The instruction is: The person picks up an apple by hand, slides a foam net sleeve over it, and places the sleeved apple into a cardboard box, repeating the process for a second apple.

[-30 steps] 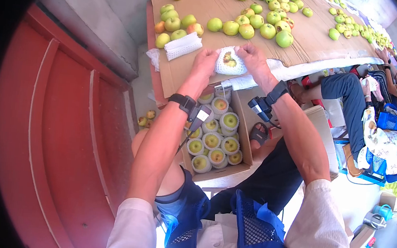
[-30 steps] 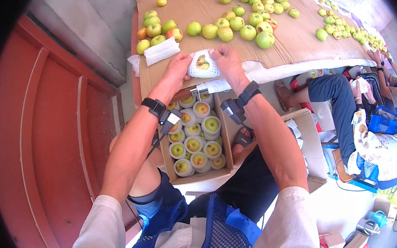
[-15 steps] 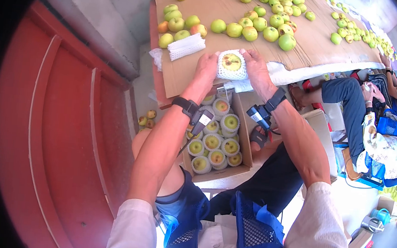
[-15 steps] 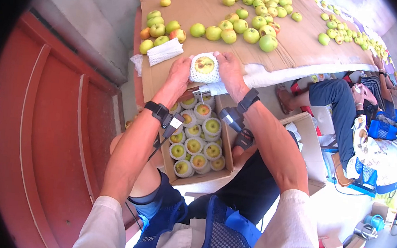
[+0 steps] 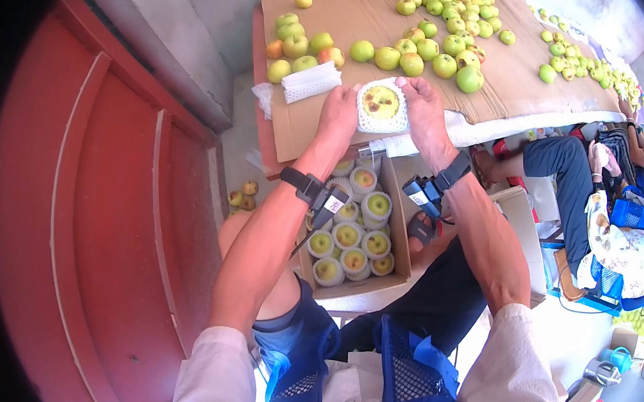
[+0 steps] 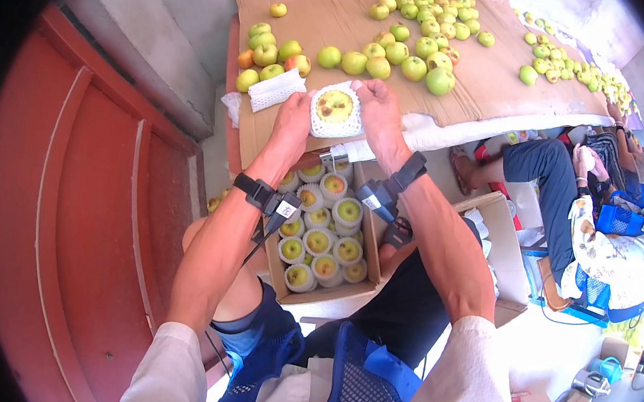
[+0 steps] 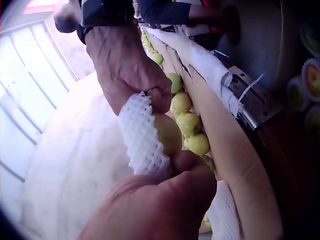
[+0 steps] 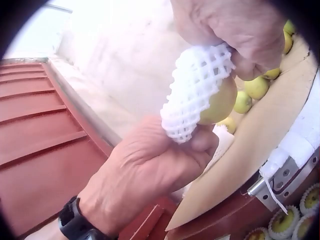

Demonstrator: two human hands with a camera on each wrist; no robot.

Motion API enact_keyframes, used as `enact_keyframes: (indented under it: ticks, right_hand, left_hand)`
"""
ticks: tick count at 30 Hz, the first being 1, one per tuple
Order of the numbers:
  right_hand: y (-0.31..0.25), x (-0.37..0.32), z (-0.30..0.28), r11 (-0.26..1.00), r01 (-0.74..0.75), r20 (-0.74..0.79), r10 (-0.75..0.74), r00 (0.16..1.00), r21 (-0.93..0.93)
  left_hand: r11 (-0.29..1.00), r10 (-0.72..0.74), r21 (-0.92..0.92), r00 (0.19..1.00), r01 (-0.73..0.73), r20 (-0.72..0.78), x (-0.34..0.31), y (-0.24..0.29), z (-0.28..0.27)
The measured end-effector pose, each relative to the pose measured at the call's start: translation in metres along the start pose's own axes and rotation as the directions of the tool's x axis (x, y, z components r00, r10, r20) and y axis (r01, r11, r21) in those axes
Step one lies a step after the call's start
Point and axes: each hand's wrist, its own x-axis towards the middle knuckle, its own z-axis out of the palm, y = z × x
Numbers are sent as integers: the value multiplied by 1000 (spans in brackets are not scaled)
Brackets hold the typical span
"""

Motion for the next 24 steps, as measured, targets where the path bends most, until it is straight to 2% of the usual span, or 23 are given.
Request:
enact_keyframes:
  ticks: [1, 2, 4, 11, 14, 16, 17, 19, 20, 22, 23, 24]
  right_hand:
    - [-1, 1, 1, 998, 37, 6, -36, 999, -48]
    - [-2, 1, 1, 998, 38, 9, -38, 999, -47]
    - [-12, -3, 2, 997, 70, 46, -69, 997, -30]
    - [-27, -11, 11, 992, 83, 72, -90, 993, 97]
    - [-36, -16, 15, 980, 86, 79, -102, 992, 180]
    - [-40, -18, 19, 944, -15, 107, -21, 994, 329]
    - [-42, -19, 21, 944, -16, 107, -21, 994, 330]
    - [-45, -21, 25, 925, -35, 93, -1, 996, 379]
    - [-46, -22, 27, 925, -35, 93, 0, 996, 379]
    - [-46, -22, 31, 969, 170, 25, -177, 984, 178]
    - [-46, -22, 34, 969, 171, 25, -179, 984, 179]
    - [-46, -22, 36, 971, 180, 12, -184, 983, 157]
  left_hand:
    - [996, 9, 87, 1000, -9, 5, -1, 2, -2]
    - [996, 11, 87, 1000, -11, 2, -3, 3, -4]
    - [974, 43, 223, 999, -49, 30, -8, 8, -7]
    - [968, 58, 243, 998, -62, 23, -18, 30, -8]
    - [971, 137, 196, 991, -135, -1, -26, 40, -7]
    - [966, 148, 213, 989, -148, 14, -28, 42, -8]
    - [966, 148, 213, 989, -148, 14, -28, 42, -8]
    - [986, 146, 80, 989, -144, -24, -29, 41, -7]
    - [986, 146, 80, 989, -144, -24, -29, 39, -6]
    - [985, 169, -1, 982, -170, -82, -31, 39, -4]
    - [985, 171, -1, 982, -172, -82, -32, 40, -5]
    - [988, 126, -84, 990, -131, -59, -33, 42, -7]
